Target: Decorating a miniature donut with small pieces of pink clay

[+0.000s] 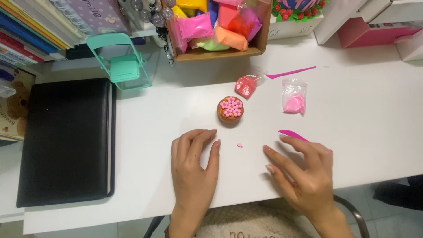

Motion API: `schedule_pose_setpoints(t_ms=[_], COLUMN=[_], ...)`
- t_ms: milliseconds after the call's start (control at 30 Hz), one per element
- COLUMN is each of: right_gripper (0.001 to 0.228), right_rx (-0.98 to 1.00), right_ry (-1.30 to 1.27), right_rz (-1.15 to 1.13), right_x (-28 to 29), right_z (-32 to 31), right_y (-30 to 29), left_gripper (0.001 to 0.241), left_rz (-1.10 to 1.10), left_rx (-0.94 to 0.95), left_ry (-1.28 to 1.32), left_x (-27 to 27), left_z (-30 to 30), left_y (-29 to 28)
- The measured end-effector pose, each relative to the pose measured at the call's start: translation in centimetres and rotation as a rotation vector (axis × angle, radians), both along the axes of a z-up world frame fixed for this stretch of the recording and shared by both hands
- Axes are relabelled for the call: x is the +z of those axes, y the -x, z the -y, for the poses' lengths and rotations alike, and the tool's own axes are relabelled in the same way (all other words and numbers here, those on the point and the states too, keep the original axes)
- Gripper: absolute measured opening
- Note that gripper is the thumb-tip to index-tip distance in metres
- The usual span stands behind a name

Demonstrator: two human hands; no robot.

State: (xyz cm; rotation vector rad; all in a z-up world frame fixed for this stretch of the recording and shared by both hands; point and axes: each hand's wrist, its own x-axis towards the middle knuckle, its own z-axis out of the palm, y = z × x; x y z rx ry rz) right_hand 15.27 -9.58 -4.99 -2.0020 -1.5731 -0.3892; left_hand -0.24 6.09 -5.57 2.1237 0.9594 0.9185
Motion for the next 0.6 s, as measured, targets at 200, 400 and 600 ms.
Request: schedule_pose_setpoints(t_ms=[200,400,600], right_gripper=[0.027,0.031,0.020], right_rx=[-0.025,-0.173,-0.173], right_ry=[0.014,0.007,-0.033], right_rz=[-0.062,-0.320,-0.495], right_x=[-0.3,0.4,1.0], right_z=[0.2,0.1,-0.2], right_y=[0.2,0.6,0.7], left_gripper=[0.020,0.027,0.025], left_rz=[-0.017,-0.012,0.052], left_rx=[-0.003,0.015,0.004], left_ry=[0.010,0.013,-0.156], left_x=[0.0,0.0,0.9], left_z=[0.0,0.2,0.6], left_y=[0.0,0.1,0.0])
